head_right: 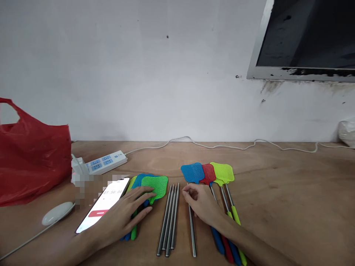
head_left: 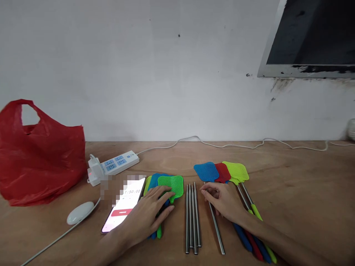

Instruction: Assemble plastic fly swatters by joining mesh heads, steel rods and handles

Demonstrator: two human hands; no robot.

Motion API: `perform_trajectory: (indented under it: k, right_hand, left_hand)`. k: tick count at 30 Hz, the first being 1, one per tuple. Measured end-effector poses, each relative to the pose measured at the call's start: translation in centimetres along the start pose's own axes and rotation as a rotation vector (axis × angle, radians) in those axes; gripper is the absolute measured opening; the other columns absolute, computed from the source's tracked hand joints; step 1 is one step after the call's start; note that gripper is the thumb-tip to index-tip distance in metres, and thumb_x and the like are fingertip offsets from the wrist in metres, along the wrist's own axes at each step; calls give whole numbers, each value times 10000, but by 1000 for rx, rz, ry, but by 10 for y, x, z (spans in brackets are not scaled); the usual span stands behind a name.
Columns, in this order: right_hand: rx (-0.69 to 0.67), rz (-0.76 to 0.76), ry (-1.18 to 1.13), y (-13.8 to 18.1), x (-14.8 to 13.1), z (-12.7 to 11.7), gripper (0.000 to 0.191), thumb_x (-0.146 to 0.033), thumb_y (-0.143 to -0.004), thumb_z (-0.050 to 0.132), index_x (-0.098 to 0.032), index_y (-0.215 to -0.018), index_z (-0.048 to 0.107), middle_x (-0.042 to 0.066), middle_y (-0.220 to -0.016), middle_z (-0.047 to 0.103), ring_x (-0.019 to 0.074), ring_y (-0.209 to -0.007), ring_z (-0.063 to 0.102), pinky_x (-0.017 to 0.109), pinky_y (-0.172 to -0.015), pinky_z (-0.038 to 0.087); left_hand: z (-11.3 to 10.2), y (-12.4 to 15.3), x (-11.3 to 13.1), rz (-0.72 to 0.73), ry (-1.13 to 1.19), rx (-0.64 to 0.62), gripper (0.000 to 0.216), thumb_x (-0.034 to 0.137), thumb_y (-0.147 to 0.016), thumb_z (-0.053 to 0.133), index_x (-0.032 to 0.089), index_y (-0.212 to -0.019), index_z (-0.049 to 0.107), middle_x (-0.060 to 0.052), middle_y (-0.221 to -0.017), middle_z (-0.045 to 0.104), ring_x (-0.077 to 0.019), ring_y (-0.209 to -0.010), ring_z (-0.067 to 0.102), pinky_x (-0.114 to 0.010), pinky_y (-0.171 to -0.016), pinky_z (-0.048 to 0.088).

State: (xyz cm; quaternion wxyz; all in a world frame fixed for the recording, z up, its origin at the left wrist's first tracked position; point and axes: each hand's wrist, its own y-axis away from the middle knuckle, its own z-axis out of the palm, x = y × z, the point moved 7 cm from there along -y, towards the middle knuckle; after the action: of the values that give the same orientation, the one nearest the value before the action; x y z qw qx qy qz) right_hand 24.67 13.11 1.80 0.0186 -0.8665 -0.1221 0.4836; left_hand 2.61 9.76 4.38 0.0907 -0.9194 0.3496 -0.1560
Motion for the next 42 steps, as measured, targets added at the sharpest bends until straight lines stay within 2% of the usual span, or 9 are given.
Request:
perform_trajectory:
  k: [6, 10, 14, 18, 28, 31, 35, 38, 42]
  right_hand:
    - [-12, -114, 144, -4, -14, -6, 255, -336, -907, 503, -204, -923, 720, 17, -695, 701, 150, -447, 608, 252, -417, 390]
    - [7, -181, 462, -10, -20, -15, 175, -242, -897, 542, -225, -900, 716, -6, -679, 700, 169, -635, 657, 264, -582, 405]
    - [3, -97, 759, -14, -17, -33, 124, -261, -894, 565, -222, -889, 682, 16, -715, 703, 198, -693, 652, 281, -558, 309]
    - [37, -28, 870, -11, -11, -47, 210, -319, -865, 595, -194, -697, 613, 78, -692, 688, 248, -668, 637, 308, -530, 194]
    - [-17, -26, 1001, -7, 1, -27, 148, -200, -877, 489, -199, -749, 563, 97, -737, 684, 246, -660, 618, 338, -546, 137]
    - [34, -24, 873, -11, 4, -33, 147, -223, -906, 430, -225, -767, 478, 52, -667, 623, 216, -586, 550, 327, -542, 153]
    - [99, -67, 373, -14, 3, -39, 220, -321, -921, 401, -257, -715, 358, -33, -573, 494, 164, -526, 455, 295, -534, 238]
    - [94, 54, -65, -14, 10, -37, 227, -469, -903, 447, -258, -819, 438, -80, -501, 465, 147, -465, 423, 264, -489, 280]
    - [102, 186, -494, -9, 13, -27, 329, -540, -839, 560, -247, -980, 505, -97, -467, 510, 120, -401, 358, 223, -396, 218]
  left_hand:
    - [0, -1, 6, 30, -1, -1, 335, 362, -1029, 462, 268, -1331, 570, -65, -1334, 621, -288, -1230, 577, -488, -1037, 492]
    - [1, -6, 5, 16, -6, -27, 324, 368, -1031, 451, 245, -1298, 588, -79, -1328, 621, -296, -1227, 576, -492, -1030, 491]
    - [1, -7, 6, 17, -6, -33, 309, 378, -1030, 453, 242, -1265, 599, -78, -1303, 629, -296, -1212, 580, -495, -1031, 484]
    - [2, -9, 4, 10, 8, -52, 311, 371, -1039, 430, 242, -1276, 586, -82, -1306, 619, -287, -1207, 579, -485, -1025, 489]
    - [4, -5, -3, -29, 49, -24, 310, 364, -1035, 439, 260, -1288, 584, -72, -1335, 597, -279, -1230, 567, -476, -1047, 484]
    - [4, -3, -4, -34, 48, -20, 309, 359, -1037, 433, 268, -1299, 572, -73, -1354, 579, -275, -1250, 553, -479, -1062, 472]
    - [4, -4, -3, -32, 55, -17, 297, 356, -1037, 431, 251, -1272, 579, -87, -1325, 587, -278, -1226, 563, -474, -1044, 485]
    - [4, -4, -2, -23, 70, -5, 287, 349, -1038, 425, 247, -1254, 584, -86, -1297, 597, -275, -1198, 576, -470, -1030, 494]
    - [2, -3, 0, -11, 79, 31, 273, 334, -1034, 436, 253, -1249, 584, -78, -1291, 601, -271, -1198, 575, -461, -1037, 490]
